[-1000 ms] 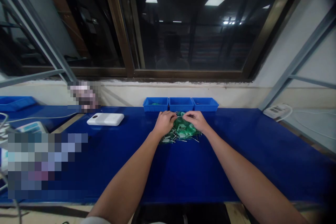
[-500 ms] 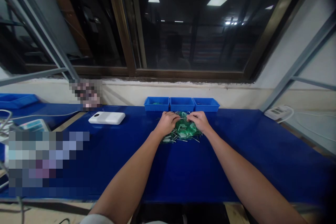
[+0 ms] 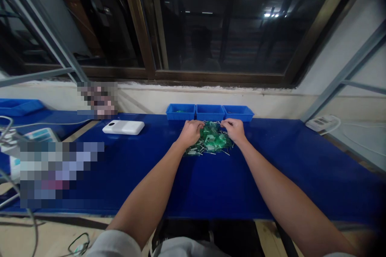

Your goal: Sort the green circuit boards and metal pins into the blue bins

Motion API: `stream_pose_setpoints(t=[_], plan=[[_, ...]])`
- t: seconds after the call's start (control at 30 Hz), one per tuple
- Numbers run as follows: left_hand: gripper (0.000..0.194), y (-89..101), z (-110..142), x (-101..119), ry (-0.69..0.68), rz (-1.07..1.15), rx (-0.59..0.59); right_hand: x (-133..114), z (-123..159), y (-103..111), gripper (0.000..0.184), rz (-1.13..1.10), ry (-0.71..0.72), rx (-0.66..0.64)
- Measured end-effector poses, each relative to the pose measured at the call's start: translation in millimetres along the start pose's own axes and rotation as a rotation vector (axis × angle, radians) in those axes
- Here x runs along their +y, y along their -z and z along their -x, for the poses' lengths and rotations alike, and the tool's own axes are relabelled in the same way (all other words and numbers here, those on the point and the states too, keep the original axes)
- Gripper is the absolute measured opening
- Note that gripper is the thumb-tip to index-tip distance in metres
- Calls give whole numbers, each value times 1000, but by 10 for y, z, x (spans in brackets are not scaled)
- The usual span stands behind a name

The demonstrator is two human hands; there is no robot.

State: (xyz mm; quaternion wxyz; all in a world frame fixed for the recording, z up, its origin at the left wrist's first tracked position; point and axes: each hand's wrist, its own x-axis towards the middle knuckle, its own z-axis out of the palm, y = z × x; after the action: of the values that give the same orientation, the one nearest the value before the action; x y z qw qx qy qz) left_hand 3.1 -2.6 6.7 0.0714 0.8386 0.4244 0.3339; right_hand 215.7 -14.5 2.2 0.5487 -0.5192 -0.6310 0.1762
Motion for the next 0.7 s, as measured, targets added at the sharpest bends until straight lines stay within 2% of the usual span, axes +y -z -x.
stream_pose_setpoints(t=[0.4,0.7], plan=[[28,54,17,34,68,-42,124,21,-4,23,24,94,20,44],[27,90,13,2,178,-163,94,15,-9,49,20,138,68,115]])
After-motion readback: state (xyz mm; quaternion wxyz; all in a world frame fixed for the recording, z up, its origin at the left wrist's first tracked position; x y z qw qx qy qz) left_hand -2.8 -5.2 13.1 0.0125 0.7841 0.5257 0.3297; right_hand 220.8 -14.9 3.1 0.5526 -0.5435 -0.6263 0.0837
